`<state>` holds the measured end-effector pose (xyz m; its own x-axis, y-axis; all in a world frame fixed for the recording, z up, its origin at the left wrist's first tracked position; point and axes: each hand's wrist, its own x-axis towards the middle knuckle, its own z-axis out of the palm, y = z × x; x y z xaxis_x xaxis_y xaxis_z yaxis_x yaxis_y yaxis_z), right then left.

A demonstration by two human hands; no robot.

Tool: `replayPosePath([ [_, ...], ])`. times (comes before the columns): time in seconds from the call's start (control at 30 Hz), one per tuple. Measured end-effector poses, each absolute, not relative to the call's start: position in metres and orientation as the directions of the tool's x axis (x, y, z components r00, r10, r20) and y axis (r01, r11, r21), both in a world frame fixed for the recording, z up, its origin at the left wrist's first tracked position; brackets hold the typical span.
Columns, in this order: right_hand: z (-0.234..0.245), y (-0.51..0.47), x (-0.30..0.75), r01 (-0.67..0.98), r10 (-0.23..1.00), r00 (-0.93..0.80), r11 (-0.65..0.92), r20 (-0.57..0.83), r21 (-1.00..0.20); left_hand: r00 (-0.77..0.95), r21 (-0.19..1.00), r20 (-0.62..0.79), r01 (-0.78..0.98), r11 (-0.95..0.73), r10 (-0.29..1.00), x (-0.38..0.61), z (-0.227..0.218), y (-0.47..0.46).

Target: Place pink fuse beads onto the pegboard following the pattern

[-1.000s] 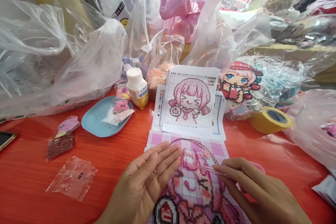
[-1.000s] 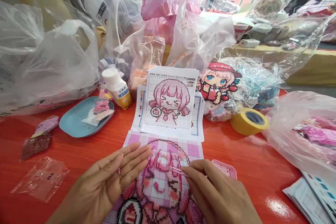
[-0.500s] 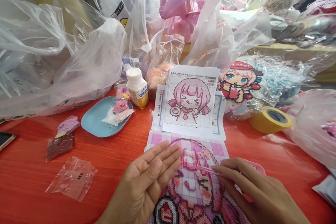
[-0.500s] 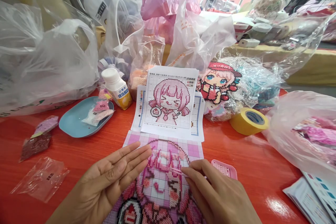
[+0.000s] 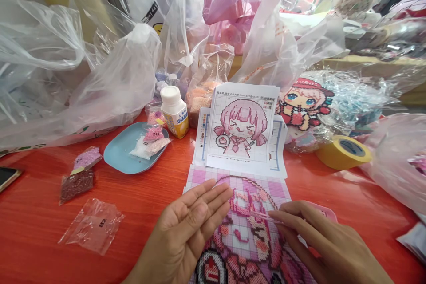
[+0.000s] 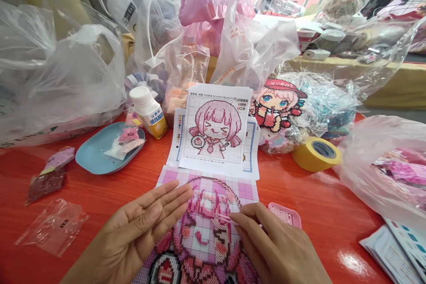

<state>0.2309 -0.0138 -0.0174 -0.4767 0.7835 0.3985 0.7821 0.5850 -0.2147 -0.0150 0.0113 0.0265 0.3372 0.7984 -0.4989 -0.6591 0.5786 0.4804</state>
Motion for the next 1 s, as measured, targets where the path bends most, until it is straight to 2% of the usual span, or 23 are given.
replayPosePath([
  [1.0, -0.0142, -0.0132, 0.2238, 0.81, 0.779, -0.455, 0.564, 0.433, -0.164, 0.339, 0.472, -0.485, -0.674, 0.568, 0.806, -0.0157, 0.0243, 0.0105],
])
